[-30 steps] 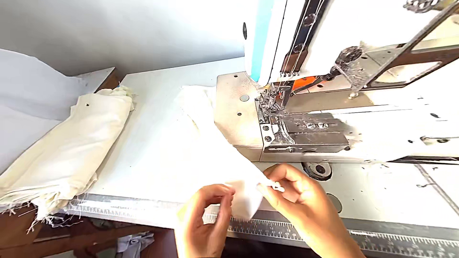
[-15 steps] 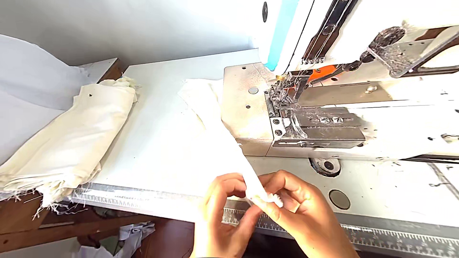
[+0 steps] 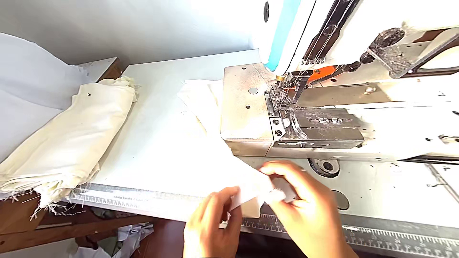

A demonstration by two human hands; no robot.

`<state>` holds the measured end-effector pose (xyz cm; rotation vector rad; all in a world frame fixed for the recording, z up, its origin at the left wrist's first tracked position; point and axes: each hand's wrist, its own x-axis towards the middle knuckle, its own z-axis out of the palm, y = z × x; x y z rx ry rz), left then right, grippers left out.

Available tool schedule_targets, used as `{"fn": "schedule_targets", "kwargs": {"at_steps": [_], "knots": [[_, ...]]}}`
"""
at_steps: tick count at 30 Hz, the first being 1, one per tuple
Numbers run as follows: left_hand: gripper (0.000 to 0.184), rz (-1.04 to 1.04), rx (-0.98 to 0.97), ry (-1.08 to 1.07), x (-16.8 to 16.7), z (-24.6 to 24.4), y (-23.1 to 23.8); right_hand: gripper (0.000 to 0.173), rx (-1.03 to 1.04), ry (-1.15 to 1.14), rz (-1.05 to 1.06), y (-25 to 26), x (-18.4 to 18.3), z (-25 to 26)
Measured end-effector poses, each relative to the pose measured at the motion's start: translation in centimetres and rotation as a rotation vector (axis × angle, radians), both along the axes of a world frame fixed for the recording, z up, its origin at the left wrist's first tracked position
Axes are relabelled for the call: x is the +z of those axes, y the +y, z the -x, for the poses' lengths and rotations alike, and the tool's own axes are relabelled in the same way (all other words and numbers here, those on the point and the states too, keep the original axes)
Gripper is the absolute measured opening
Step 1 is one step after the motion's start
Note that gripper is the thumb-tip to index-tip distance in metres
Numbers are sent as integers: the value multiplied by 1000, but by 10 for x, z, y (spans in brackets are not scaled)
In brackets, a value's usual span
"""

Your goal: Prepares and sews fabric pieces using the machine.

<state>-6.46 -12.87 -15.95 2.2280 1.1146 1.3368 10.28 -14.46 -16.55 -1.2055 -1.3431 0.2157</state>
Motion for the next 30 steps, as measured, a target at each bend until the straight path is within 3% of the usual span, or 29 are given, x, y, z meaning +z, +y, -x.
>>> {"fn": "schedule_targets", "kwargs": {"at_steps": [3, 5, 8, 10, 13, 15, 20, 23, 25, 30], "knots": [[15, 43, -20, -246, -7, 21, 8, 6, -51, -61, -46, -9, 6, -7], [18, 101, -115, -541, -3, 19, 8, 9, -43, -111, -33, -14, 0, -2], [19, 364, -272, -1050, 8, 6, 0, 11, -67, -142, -26, -14, -15, 0], [20, 343, -330, -939, 5, 10, 1, 11, -27, 56, -26, -13, -18, -5], [17, 77, -336, -346, 1, 26, 8, 9, 227, 732, 61, -15, 0, -6], [16, 100, -386, -257, 5, 28, 11, 10, 388, 1016, 93, -14, 8, -5], [24, 398, -544, -621, 16, 29, 24, 17, 390, 607, 67, -9, 2, -22], [25, 497, -729, -813, 12, 27, 37, 14, 373, 491, 47, -10, 2, -26], [22, 449, -769, -759, 11, 29, 43, 11, 372, 391, 38, -11, 1, -27], [14, 109, -633, -336, 19, 47, 47, 17, 336, 101, -32, -12, -5, -34]]}}
